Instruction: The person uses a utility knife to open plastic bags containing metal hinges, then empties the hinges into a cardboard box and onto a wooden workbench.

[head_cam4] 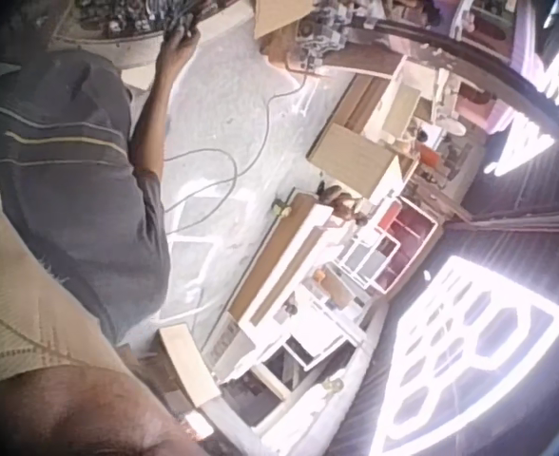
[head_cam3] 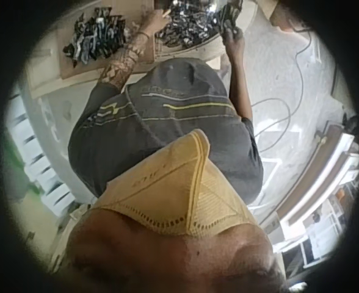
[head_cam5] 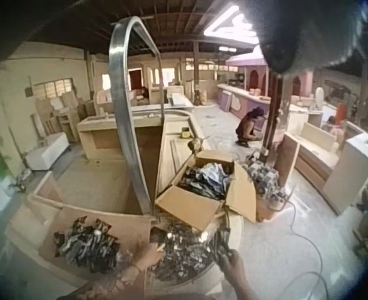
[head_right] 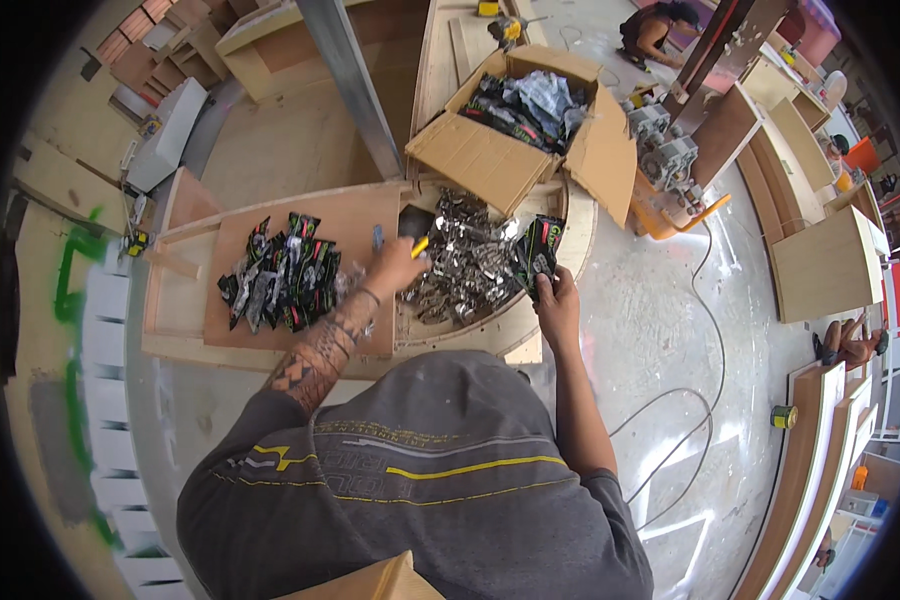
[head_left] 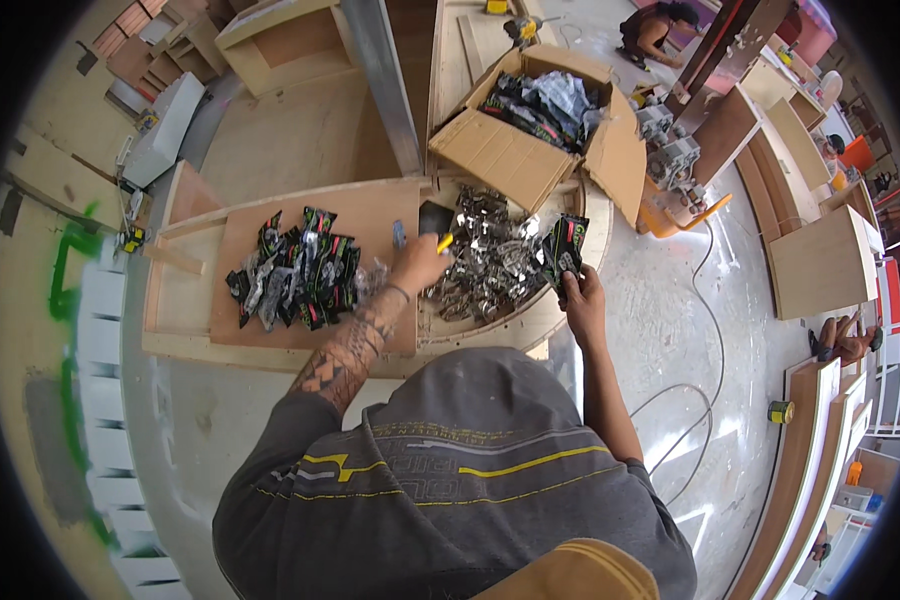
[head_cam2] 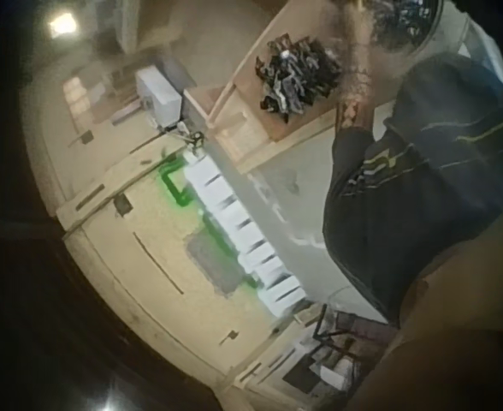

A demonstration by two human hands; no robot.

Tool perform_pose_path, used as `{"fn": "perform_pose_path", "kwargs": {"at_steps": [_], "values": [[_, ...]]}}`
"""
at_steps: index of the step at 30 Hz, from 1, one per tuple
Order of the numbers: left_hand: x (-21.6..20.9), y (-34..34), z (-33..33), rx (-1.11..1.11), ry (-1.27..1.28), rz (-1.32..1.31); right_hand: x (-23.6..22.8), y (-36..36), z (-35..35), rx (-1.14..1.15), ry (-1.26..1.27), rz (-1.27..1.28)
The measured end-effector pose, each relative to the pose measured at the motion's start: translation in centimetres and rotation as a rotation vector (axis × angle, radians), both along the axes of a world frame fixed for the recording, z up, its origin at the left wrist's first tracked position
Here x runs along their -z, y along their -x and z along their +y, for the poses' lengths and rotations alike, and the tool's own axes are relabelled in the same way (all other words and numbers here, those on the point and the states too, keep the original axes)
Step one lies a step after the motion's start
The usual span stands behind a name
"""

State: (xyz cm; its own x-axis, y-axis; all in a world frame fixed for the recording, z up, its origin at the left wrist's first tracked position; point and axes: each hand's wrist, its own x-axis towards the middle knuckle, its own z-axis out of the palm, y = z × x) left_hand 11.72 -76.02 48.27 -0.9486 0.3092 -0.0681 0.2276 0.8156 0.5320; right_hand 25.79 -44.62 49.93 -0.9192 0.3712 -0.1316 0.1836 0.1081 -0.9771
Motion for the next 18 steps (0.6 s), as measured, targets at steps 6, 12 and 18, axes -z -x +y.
{"fn": "perform_pose_path", "kwargs": {"at_steps": [6, 12, 18], "values": [[-1.0, -2.5, 1.3, -0.143, -0.029, 0.069, -4.9, 11.8, 4.3, 0.202, -0.404, 0.42], [-2.2, -5.0, -4.1, -0.376, -0.227, 0.185, -9.6, 27.0, 6.2, 0.262, -1.128, 0.379], [-6.2, -11.0, -11.8, -0.767, -0.164, 0.261, 1.5, 36.0, 6.7, -0.201, -1.581, 0.113]]}}
